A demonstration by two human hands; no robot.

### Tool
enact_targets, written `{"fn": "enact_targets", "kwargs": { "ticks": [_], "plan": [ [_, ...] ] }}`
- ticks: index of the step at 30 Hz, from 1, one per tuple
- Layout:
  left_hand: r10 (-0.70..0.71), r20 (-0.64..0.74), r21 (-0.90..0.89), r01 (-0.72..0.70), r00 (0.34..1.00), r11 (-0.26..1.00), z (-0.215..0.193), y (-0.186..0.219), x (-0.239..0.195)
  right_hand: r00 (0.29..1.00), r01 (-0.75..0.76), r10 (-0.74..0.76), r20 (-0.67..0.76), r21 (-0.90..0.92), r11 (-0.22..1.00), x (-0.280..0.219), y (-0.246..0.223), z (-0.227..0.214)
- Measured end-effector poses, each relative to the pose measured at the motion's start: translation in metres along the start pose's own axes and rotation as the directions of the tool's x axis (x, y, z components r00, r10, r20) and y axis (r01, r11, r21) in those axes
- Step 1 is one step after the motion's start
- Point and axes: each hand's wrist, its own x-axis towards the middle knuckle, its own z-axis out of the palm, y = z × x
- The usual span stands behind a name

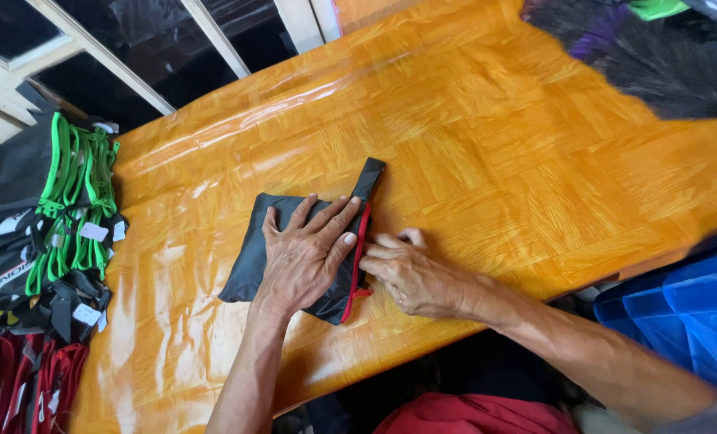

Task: The person folds a black garment on a wooden table, then places it into a small black pouch with a red zipper. They zip the pouch closed, adjust the contents, and place the finished pouch into a grey bucket.

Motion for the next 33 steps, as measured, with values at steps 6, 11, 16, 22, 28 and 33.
{"fn": "enact_targets", "kwargs": {
  "ticks": [6,11,16,22,28,33],
  "plan": [
    [0.005,-0.100,0.179,0.013,0.995,0.984,0.007,0.006,0.001,0.994,0.101,-0.090,0.057,-0.247,0.964,0.025,0.027,0.027],
    [0.028,-0.124,0.190,-0.004,0.992,0.982,0.018,0.003,-0.004,0.995,-0.008,0.008,-0.095,-0.006,1.000,-0.008,0.010,0.025],
    [0.038,-0.157,0.163,-0.012,0.987,0.987,0.018,-0.002,0.001,0.997,-0.022,0.006,-0.074,-0.217,0.976,-0.014,-0.013,0.000],
    [-0.021,-0.068,0.076,0.026,0.997,0.997,0.012,-0.005,0.003,0.996,0.091,-0.087,0.028,-0.319,0.944,-0.004,0.008,0.022],
    [0.004,-0.106,0.090,0.006,0.994,0.996,0.012,-0.003,0.004,0.988,0.106,-0.141,-0.057,-0.406,0.908,0.010,0.005,0.037],
    [0.022,-0.142,0.153,0.000,0.990,0.988,0.017,-0.004,0.002,0.982,0.071,-0.127,-0.143,-0.341,0.937,-0.009,-0.008,0.017]
  ]
}}
